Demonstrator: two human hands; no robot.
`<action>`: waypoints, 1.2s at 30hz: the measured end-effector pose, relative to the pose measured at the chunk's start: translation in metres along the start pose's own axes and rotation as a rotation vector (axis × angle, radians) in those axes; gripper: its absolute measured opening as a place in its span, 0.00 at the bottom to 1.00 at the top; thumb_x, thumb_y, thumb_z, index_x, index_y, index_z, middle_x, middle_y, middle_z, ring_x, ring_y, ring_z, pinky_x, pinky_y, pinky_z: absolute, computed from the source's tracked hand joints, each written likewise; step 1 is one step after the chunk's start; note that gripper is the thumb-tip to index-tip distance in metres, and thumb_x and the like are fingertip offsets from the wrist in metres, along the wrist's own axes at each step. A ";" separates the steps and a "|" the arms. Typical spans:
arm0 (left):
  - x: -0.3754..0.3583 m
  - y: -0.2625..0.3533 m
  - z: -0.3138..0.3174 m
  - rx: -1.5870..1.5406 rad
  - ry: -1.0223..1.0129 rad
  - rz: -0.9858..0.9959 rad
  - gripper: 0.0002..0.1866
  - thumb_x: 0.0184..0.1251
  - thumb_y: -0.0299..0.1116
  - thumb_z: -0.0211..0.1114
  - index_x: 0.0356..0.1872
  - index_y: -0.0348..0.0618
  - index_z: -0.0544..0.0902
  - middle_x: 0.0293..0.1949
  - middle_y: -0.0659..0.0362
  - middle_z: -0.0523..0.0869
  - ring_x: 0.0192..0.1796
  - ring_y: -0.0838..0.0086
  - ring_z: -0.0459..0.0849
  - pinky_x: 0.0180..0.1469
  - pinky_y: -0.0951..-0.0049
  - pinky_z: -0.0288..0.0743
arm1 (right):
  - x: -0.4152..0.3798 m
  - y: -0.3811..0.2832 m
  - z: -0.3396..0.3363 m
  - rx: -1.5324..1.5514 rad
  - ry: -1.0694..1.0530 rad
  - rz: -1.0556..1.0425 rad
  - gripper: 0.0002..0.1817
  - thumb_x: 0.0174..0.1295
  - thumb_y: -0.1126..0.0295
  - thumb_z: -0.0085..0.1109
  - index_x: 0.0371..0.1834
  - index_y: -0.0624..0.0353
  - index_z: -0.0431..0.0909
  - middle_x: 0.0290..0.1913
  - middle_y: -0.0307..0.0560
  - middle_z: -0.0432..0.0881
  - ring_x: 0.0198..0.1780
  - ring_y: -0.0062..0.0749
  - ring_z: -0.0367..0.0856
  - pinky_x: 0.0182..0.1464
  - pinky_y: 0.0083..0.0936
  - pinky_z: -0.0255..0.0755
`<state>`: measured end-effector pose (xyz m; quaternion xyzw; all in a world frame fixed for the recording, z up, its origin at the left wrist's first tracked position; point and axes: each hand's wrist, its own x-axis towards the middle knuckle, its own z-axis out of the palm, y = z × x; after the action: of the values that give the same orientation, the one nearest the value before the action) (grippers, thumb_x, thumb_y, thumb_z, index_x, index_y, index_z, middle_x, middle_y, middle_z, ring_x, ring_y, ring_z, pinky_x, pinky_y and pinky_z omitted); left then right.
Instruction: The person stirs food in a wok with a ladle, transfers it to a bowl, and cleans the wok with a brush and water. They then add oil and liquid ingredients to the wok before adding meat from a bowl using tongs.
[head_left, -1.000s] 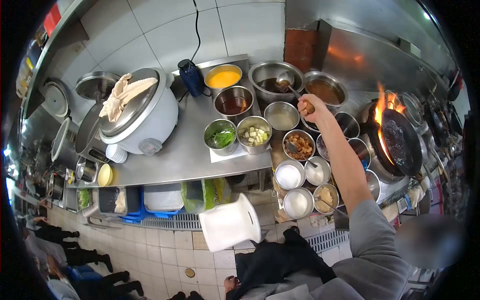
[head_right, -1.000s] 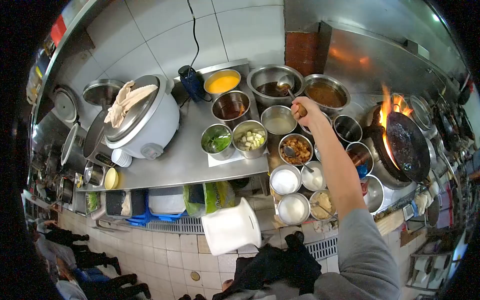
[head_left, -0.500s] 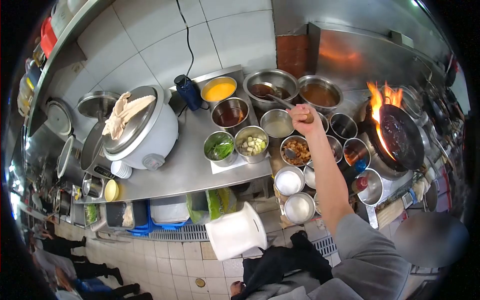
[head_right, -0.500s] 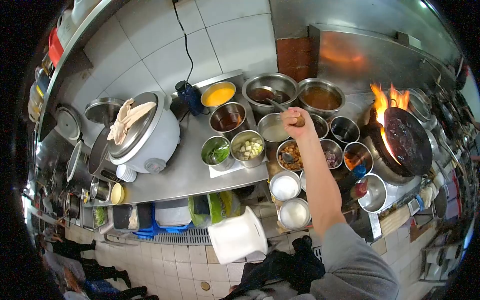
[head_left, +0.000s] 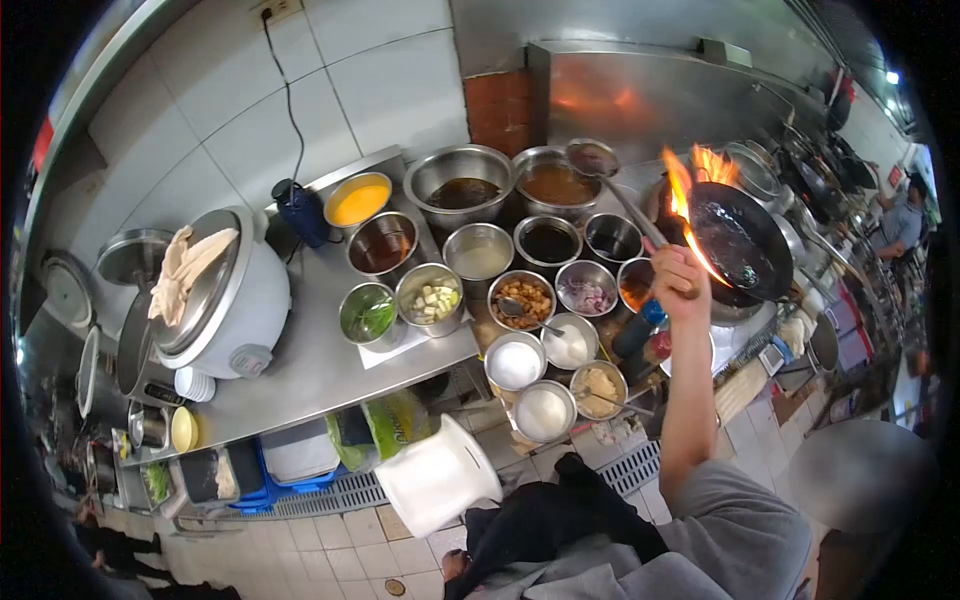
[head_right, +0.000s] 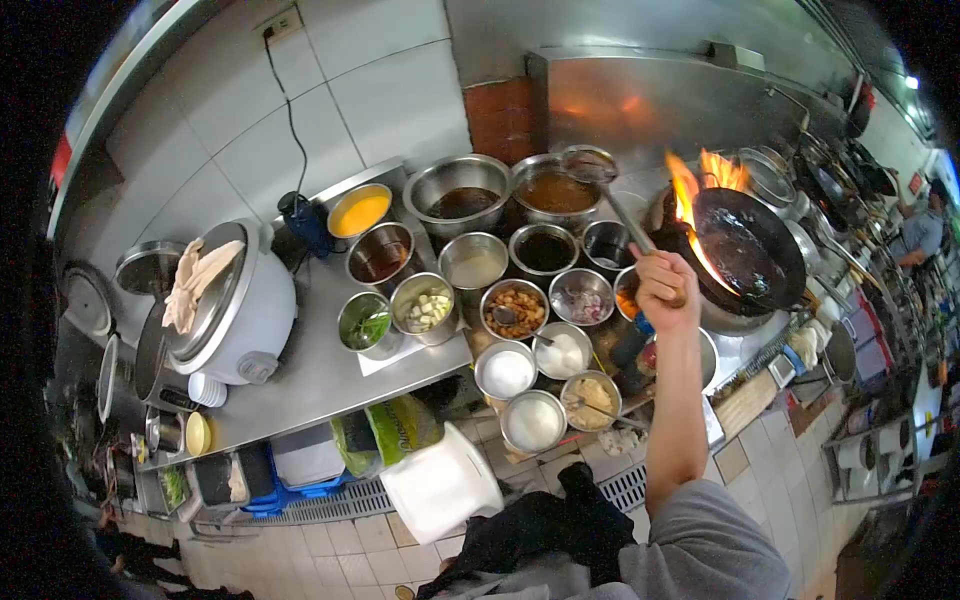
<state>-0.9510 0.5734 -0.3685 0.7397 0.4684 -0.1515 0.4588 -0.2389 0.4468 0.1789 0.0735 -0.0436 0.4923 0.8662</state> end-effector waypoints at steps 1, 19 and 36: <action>0.005 0.008 -0.008 0.077 -0.049 0.015 0.20 0.52 0.42 0.63 0.42 0.40 0.87 0.43 0.49 0.88 0.47 0.59 0.86 0.54 0.64 0.78 | -0.019 -0.009 0.005 -0.023 0.026 -0.061 0.22 0.71 0.71 0.37 0.59 0.83 0.62 0.24 0.35 0.65 0.16 0.16 0.65 0.17 0.19 0.60; 0.055 0.079 -0.057 -0.097 -0.092 -0.082 0.23 0.62 0.37 0.61 0.51 0.26 0.81 0.35 0.46 0.88 0.36 0.66 0.87 0.41 0.68 0.79 | -0.188 -0.158 0.039 -1.306 1.330 -0.564 0.06 0.56 0.73 0.54 0.23 0.56 0.69 0.16 0.39 0.74 0.13 0.20 0.70 0.11 0.22 0.61; 0.007 0.106 -0.059 -0.355 -0.021 -0.100 0.18 0.61 0.32 0.61 0.48 0.28 0.81 0.33 0.48 0.87 0.31 0.66 0.86 0.34 0.68 0.80 | 0.004 -0.014 0.028 -0.747 0.428 0.039 0.07 0.64 0.70 0.53 0.28 0.53 0.68 0.21 0.34 0.70 0.13 0.14 0.63 0.10 0.14 0.54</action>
<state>-0.8718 0.6110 -0.2845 0.6214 0.5190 -0.0969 0.5789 -0.2250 0.4379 0.2064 -0.3498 -0.0397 0.4630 0.8134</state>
